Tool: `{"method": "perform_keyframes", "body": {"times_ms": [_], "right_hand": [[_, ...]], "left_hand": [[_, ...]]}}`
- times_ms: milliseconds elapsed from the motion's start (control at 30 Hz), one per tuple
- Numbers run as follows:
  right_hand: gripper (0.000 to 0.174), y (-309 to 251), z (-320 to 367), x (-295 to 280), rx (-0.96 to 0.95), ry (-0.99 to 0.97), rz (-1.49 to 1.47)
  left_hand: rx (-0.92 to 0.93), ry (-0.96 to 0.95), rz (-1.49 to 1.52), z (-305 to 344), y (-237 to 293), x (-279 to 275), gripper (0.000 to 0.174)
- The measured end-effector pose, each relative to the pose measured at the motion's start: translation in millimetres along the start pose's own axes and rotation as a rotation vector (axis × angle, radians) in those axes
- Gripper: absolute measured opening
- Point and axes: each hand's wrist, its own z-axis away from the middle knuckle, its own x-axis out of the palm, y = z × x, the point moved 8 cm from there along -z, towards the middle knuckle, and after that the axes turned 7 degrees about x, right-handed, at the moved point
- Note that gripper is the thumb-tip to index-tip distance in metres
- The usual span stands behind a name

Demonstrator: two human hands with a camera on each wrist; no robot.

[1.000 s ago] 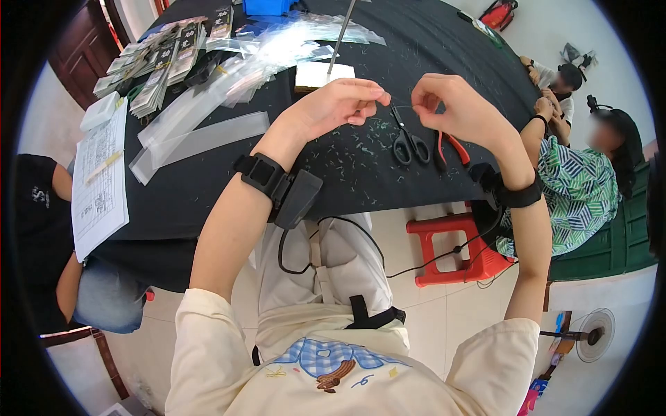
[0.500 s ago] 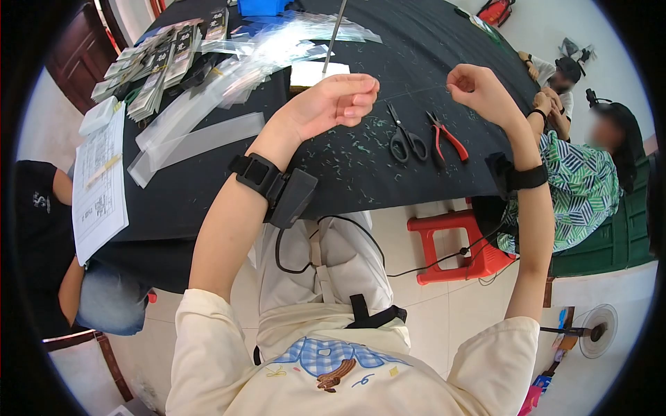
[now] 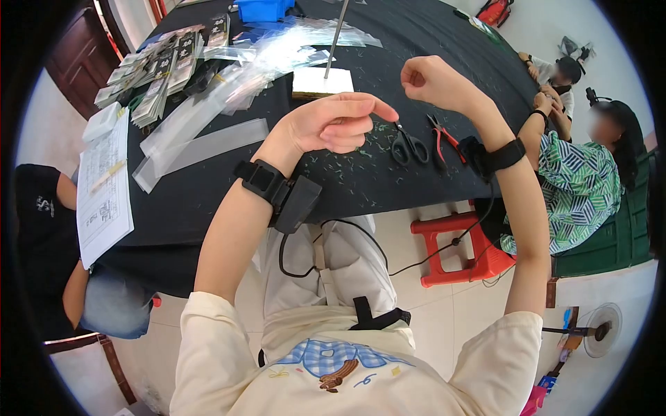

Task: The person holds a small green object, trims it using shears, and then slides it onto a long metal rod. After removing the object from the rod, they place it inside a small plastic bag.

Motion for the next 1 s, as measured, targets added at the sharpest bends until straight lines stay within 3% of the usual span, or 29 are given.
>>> {"method": "perform_keyframes", "body": {"times_ms": [100, 167, 200, 267, 500, 633, 800, 1000], "right_hand": [[0.013, 10.2, -3.1, 7.5, 0.041, -0.031, -0.006], [0.012, 15.9, -2.5, 7.5, 0.057, -0.037, 0.017], [0.011, 18.8, -2.2, 7.3, 0.073, -0.044, 0.038], [0.012, 22.9, 1.3, 3.6, 0.097, -0.035, 0.012], [0.011, 21.2, 16.4, 3.8, 0.118, -0.025, -0.164], [0.011, -0.6, 28.2, 25.2, 0.085, -0.116, -0.209], [0.011, -37.4, 36.1, 53.2, 0.004, -0.215, -0.249], [0.011, -54.9, 32.7, 56.2, -0.100, -0.160, -0.119]], "left_hand": [[0.122, -0.088, 0.033, -2.3, 9.1, 6.0, 0.036], [0.246, 0.093, 0.015, -3.7, 19.0, -7.8, 0.040], [0.249, 0.096, 0.015, -4.6, 20.6, -7.0, 0.040], [0.430, 0.445, -0.098, 3.1, 39.1, -31.9, 0.041], [0.390, 0.739, -0.405, 13.8, 42.7, -60.9, 0.044], [0.414, 0.754, -0.415, 13.5, 43.1, -63.4, 0.044], [0.473, 0.676, -0.183, 7.0, 39.3, -54.1, 0.044], [0.453, 0.703, -0.283, 15.6, 43.1, -68.3, 0.044]]}}
